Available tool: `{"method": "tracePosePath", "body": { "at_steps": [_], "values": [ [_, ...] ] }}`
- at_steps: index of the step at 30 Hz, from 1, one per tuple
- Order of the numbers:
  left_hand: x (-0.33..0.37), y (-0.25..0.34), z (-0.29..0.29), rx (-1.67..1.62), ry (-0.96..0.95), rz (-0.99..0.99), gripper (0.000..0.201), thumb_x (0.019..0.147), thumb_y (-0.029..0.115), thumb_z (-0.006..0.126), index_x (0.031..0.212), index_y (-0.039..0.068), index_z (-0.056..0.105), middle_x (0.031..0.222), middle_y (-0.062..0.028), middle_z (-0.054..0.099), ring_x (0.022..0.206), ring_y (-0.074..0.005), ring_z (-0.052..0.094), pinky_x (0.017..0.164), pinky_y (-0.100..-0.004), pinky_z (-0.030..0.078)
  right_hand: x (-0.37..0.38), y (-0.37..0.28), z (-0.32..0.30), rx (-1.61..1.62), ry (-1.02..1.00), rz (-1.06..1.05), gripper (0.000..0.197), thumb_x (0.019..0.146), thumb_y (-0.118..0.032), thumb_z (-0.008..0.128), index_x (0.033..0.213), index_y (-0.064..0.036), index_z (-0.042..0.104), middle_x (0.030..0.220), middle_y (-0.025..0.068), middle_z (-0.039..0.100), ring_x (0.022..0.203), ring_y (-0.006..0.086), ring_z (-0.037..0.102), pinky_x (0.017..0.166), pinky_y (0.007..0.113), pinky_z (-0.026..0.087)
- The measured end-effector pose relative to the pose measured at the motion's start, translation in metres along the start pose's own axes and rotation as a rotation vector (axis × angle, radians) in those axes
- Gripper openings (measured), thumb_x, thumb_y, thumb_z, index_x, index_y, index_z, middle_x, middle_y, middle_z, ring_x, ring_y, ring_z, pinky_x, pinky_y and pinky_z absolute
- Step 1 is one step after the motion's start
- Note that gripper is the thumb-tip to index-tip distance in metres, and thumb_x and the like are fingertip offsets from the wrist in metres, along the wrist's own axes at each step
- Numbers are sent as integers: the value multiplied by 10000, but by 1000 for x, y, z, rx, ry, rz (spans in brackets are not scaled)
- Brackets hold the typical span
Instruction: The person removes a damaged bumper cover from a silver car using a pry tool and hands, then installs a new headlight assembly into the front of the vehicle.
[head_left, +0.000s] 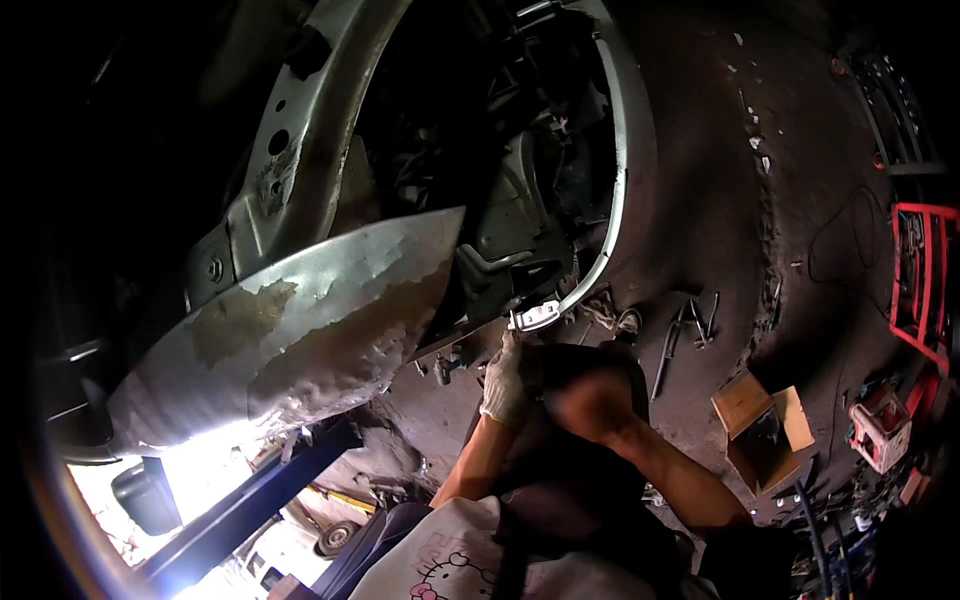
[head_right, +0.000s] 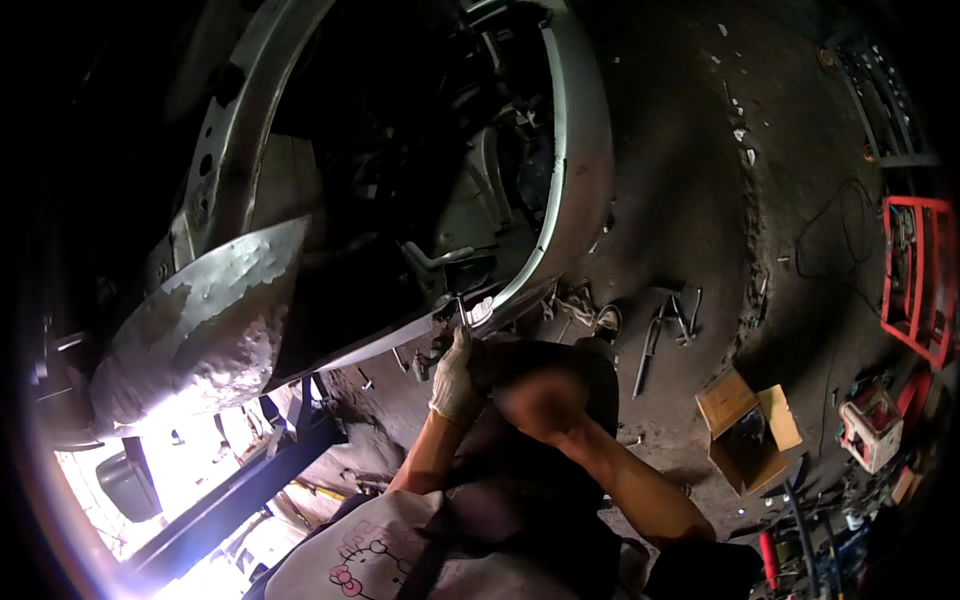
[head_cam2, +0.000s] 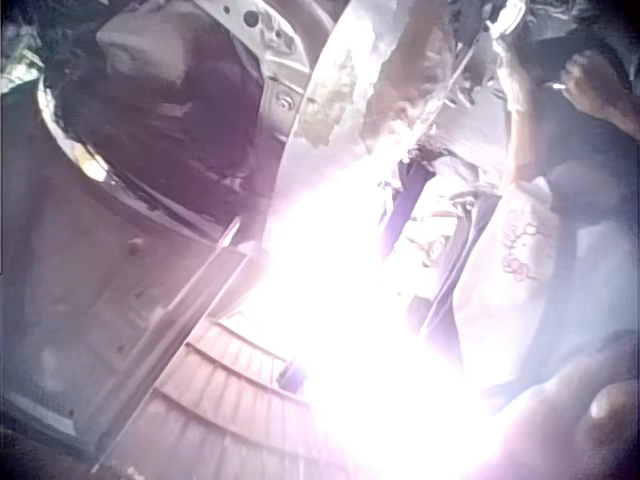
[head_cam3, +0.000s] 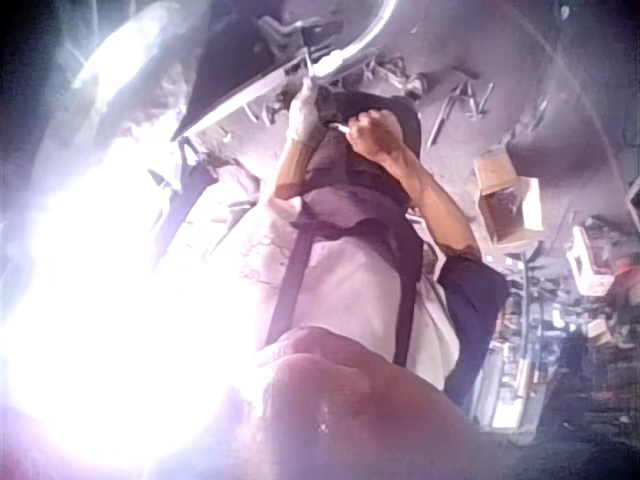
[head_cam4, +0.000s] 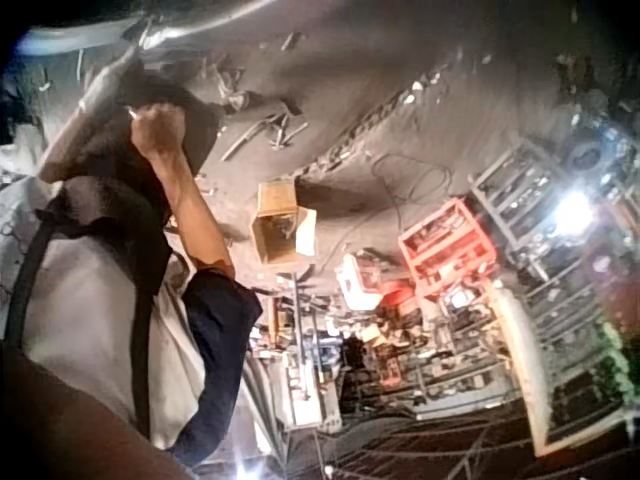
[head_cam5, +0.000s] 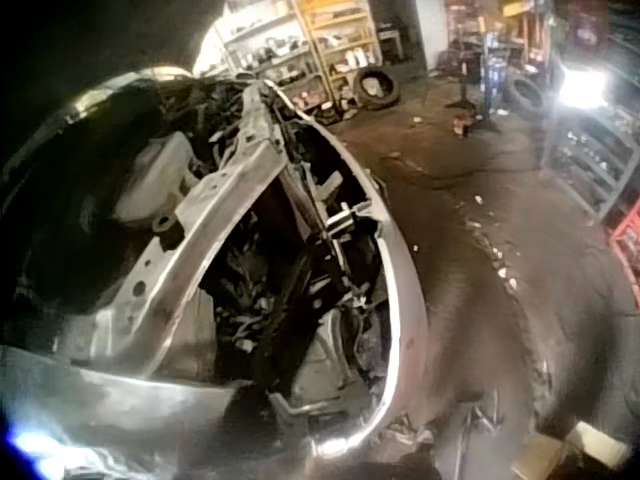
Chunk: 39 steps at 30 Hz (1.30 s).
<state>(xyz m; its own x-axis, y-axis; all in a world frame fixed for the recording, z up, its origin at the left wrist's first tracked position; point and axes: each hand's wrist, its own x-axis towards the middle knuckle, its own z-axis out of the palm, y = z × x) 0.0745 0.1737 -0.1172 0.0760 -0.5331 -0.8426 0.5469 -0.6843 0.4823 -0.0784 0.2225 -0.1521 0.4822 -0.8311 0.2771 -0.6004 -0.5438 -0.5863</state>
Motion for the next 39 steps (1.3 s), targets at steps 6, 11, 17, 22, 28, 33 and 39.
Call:
{"method": "tracePosePath", "body": {
  "at_steps": [6, 11, 17, 22, 28, 33, 39],
  "values": [
    [-5, 10, 4, 45, 14, -67, 392, 959, 441, 441, 880, 80, 572, 723, -25, 566, 593, -129, 547, 518, -273, 463, -10, 19, 20, 585, -162, 297, 233, 815, -263, 607, 936, -67, 646, 760, 46, 611, 628, 174, 567, 586, 321, 487],
    [-1, 3, 8, 29, 127, -47, 360, 953, 430, 463, 794, 116, 540, 664, 4, 513, 544, -120, 483, 492, -260, 418, 3, 11, -5, 289, -336, 231, 158, 735, -172, 600, 844, -59, 615, 690, 104, 588, 622, 261, 571, 542, 366, 451],
    [13, 3, -14, -9, -26, -100, 414, 917, 475, 514, 690, 129, 494, 581, 21, 429, 495, -112, 391, 459, -247, 339, 59, -58, -53, -369, -194, -138, 160, 713, -180, 591, 785, -38, 604, 668, 75, 597, 636, 206, 574, 527, 337, 424],
    [12, 3, -18, 101, -78, -30, 405, 890, 500, 550, 735, 128, 506, 571, 21, 430, 454, -89, 353, 429, -237, 289, 83, -87, -65, -356, -535, -30, 137, 735, -175, 567, 707, -76, 657, 609, 46, 589, 598, 209, 592, 519, 389, 460],
    [7, 4, -6, 88, 4, -13, 411, 925, 445, 515, 748, 75, 529, 559, 12, 409, 453, -91, 336, 434, -246, 279, 46, -42, -44, -50, -405, 122, 116, 705, -145, 583, 614, -89, 627, 617, 123, 637, 585, 261, 653, 557, 369, 505],
    [11, 3, -6, 141, 63, 8, 384, 930, 446, 508, 713, 129, 494, 529, 40, 354, 419, -84, 298, 382, -238, 237, 39, -35, -30, 5, -246, 98, 196, 718, -225, 599, 592, -75, 610, 582, 130, 614, 555, 307, 630, 543, 420, 497],
    [26, 0, -17, 160, -26, 52, 387, 920, 471, 513, 702, 151, 510, 547, 49, 365, 438, -85, 302, 413, -232, 237, 41, -49, -23, 59, -261, 333, 220, 743, -227, 581, 646, -46, 662, 633, 170, 634, 596, 330, 646, 575, 454, 507]
  ]
}}
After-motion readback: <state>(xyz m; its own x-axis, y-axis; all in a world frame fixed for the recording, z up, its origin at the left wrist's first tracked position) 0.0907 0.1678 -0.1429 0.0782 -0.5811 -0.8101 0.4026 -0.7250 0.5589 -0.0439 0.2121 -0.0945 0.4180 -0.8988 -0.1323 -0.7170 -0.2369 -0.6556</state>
